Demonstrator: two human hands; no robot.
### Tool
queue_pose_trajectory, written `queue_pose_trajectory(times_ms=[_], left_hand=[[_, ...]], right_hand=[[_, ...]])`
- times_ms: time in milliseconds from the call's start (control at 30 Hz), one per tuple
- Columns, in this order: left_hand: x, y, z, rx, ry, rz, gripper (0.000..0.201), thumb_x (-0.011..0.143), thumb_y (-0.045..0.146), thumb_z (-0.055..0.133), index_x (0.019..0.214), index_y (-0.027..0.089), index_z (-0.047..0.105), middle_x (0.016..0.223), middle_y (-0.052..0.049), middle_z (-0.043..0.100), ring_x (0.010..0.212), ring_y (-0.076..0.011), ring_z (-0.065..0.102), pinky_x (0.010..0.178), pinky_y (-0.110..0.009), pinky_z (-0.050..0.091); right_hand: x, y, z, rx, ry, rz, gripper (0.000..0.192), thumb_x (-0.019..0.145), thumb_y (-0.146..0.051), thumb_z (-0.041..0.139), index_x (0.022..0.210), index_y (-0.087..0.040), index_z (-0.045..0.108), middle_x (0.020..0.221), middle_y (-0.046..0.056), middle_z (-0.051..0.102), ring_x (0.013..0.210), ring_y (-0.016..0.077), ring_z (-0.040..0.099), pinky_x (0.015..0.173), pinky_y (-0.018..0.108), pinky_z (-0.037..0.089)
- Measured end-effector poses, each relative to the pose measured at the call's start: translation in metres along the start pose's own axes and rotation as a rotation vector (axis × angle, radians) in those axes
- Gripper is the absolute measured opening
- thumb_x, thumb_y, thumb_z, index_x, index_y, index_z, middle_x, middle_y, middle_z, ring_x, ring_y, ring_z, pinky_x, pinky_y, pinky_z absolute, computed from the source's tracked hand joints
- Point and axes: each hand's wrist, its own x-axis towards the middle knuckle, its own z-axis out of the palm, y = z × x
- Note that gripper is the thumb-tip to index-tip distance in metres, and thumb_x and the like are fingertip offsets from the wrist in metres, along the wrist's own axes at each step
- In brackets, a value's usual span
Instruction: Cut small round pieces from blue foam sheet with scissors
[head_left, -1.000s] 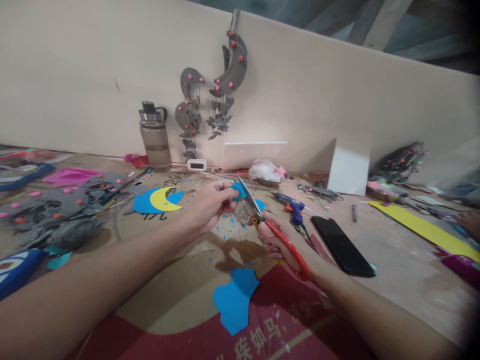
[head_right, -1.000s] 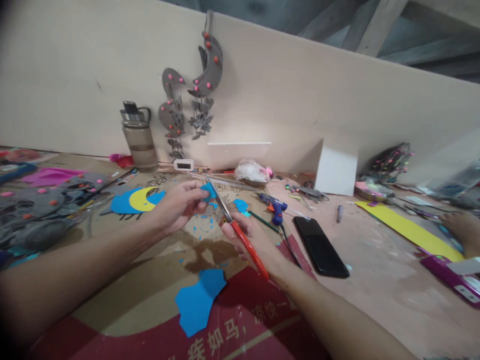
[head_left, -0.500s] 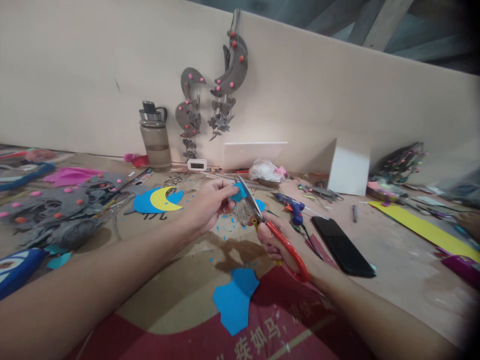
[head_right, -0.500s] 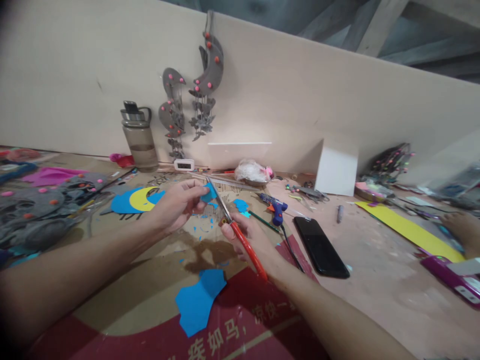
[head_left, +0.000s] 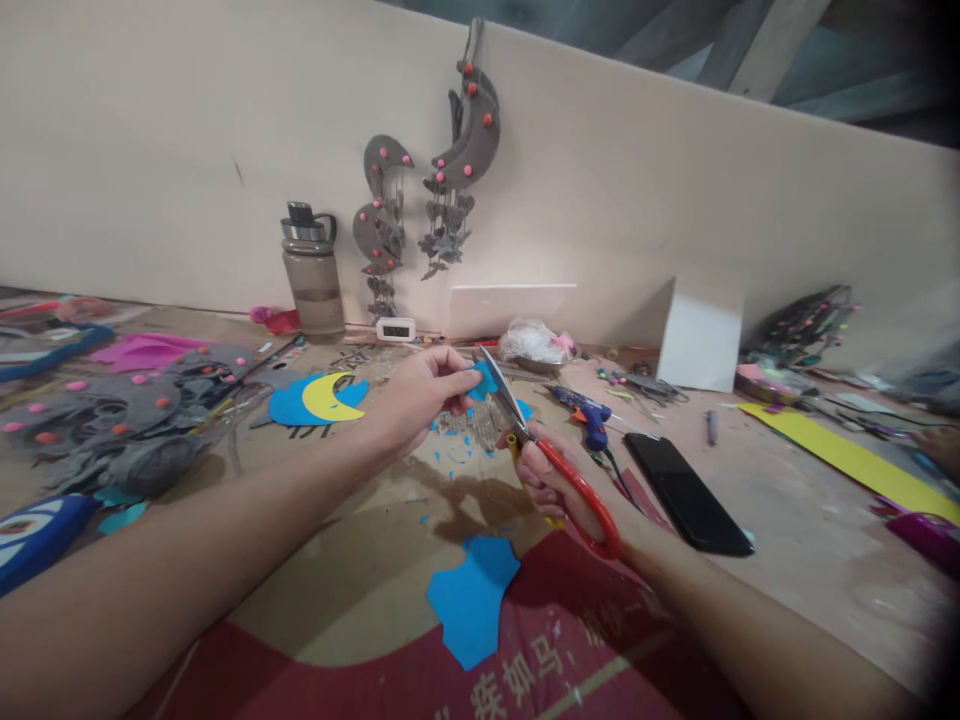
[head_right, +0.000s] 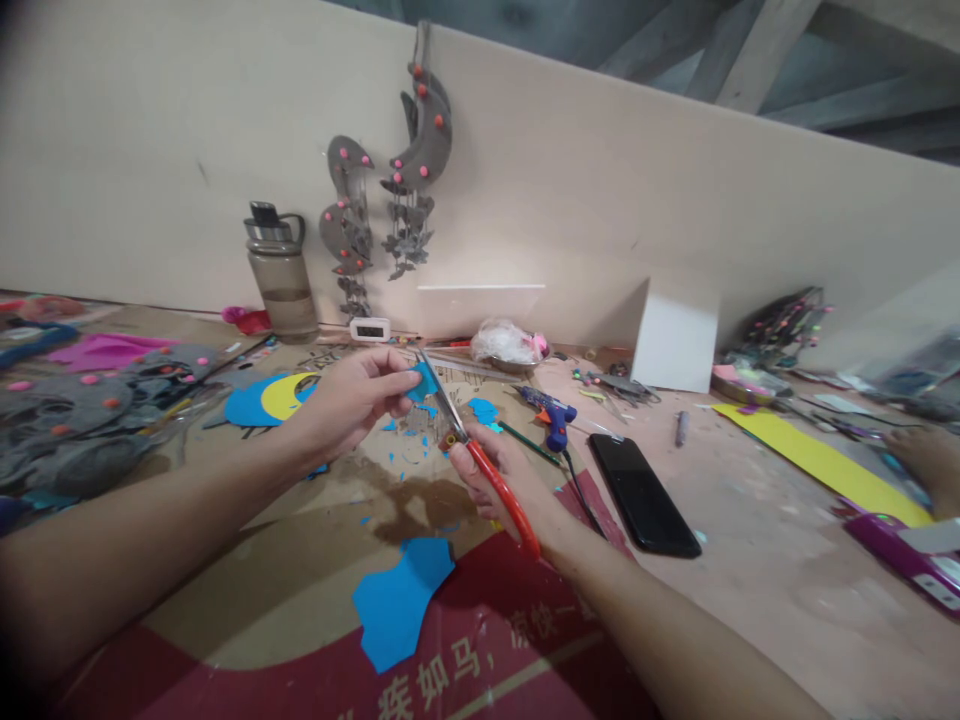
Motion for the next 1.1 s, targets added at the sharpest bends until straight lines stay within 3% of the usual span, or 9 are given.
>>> queue_pose_trajectory(times_ms=[200, 433, 800, 1100], left_hand=[[0.004, -0.002, -0.003, -0.015, -0.053, -0.024, 0.019, 0.075, 0.019, 0.072, 0.07, 0.015, 0.054, 0.06, 0.002, 0.058, 0.051, -0.0081, 0.055, 0.053, -0.022, 0.044], [0.007, 0.01, -0.014, 0.289, -0.133, 0.055, 0.013, 0.075, 0.017, 0.072, 0.073, 0.015, 0.059, 0.058, -0.001, 0.063, 0.054, -0.0113, 0.061, 0.054, -0.022, 0.046], [0.008, 0.001, -0.01, 0.133, -0.164, -0.049, 0.017, 0.073, 0.016, 0.075, 0.072, 0.016, 0.057, 0.06, -0.003, 0.065, 0.054, -0.0129, 0.064, 0.052, -0.022, 0.047], [0.005, 0.003, -0.007, 0.081, -0.163, -0.109, 0.022, 0.071, 0.017, 0.077, 0.07, 0.016, 0.055, 0.06, -0.003, 0.066, 0.057, -0.0136, 0.066, 0.052, -0.021, 0.047]], right_hand=[[0.0, 0.003, -0.001, -0.013, 0.013, -0.019, 0.041, 0.078, -0.053, 0.071, 0.088, -0.023, 0.043, 0.059, -0.011, 0.029, 0.044, 0.004, 0.018, 0.039, 0.017, 0.015], [0.001, 0.004, -0.004, -0.049, -0.007, -0.005, 0.04, 0.079, -0.051, 0.07, 0.089, -0.024, 0.042, 0.061, -0.01, 0.027, 0.044, 0.0039, 0.019, 0.04, 0.018, 0.015], [-0.001, 0.002, -0.005, -0.066, -0.032, -0.042, 0.044, 0.083, -0.061, 0.063, 0.093, -0.025, 0.041, 0.065, -0.009, 0.025, 0.049, 0.0063, 0.02, 0.044, 0.022, 0.017], [0.001, 0.004, -0.005, -0.007, -0.033, -0.019, 0.051, 0.075, -0.065, 0.068, 0.09, -0.024, 0.041, 0.063, -0.009, 0.028, 0.047, 0.0054, 0.018, 0.042, 0.021, 0.013]])
